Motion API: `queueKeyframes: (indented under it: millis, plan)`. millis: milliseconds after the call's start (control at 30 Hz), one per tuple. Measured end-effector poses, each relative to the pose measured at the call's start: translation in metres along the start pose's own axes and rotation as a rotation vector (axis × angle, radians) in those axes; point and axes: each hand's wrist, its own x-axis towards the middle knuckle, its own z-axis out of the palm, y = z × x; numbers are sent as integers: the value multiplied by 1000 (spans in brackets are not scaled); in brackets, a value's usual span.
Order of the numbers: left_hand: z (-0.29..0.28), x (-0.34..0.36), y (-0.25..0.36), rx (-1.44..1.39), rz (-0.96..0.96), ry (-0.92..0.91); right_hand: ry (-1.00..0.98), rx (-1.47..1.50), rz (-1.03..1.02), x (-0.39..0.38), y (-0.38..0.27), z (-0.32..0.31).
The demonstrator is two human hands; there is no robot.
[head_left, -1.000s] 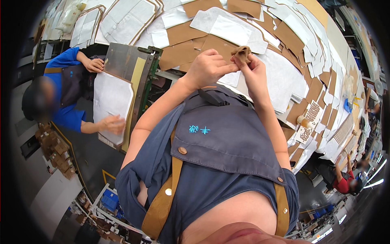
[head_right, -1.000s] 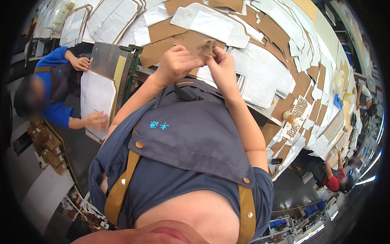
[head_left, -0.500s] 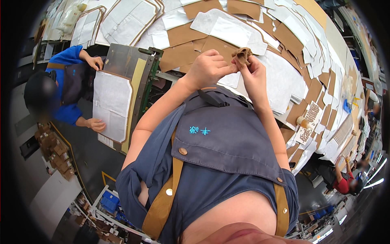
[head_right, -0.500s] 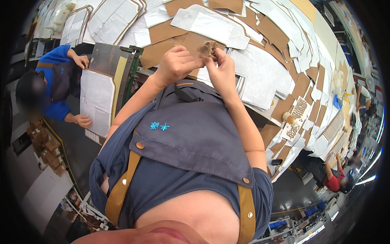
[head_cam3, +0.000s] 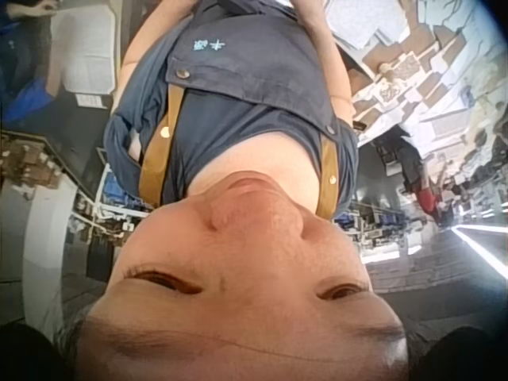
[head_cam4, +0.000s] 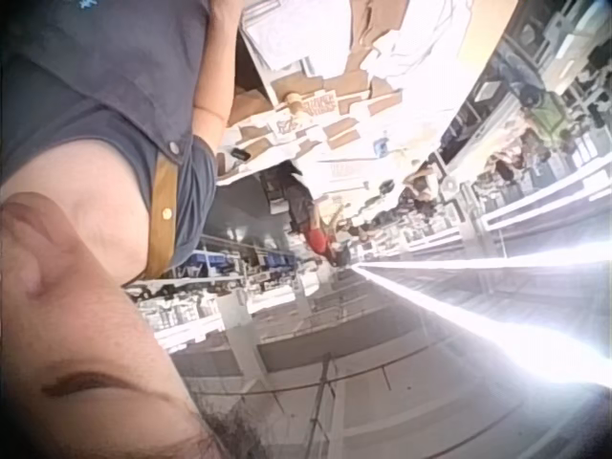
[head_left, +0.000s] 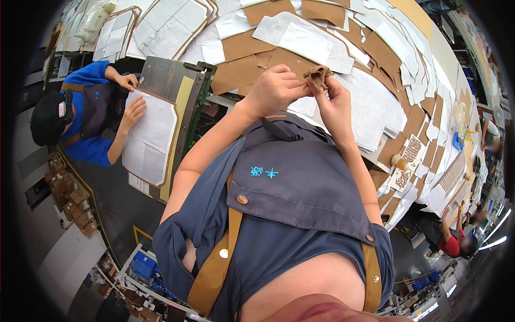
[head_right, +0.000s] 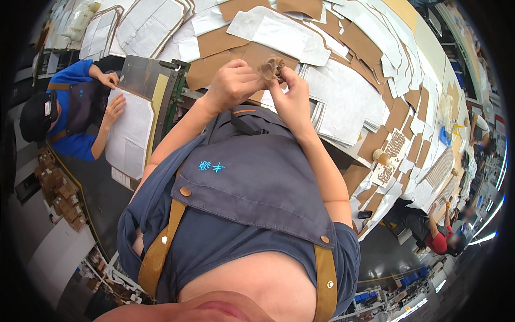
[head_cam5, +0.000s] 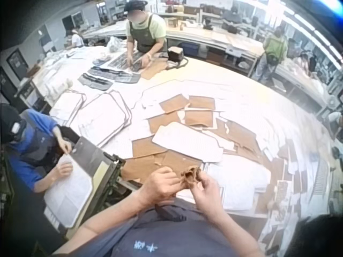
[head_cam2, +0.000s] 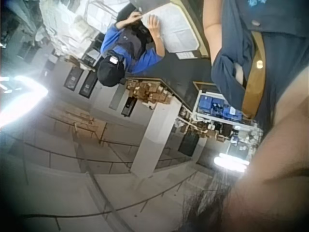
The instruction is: The person applies glue from a glue bottle to leather pieces and stiffener sheets using a glue dispenser, then assembles the multi-layered components by hand for bag or wallet production.
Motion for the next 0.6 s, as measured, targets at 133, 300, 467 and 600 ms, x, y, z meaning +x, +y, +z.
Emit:
queueKeyframes:
  millis: [133,300,467,600]
  plan:
    - [-7,6,7,24,-51,32,11,386,233,6,-7,-9]
    - [-10,5,0,31,-90,88,48,392,68,2,-29,-18]
    - [6,-4,-13,-95,-88,134,-94,-60,-224,4,-13,2]
    - [7,-5,-6,-81,-105,37,101,403,214,18,5,4]
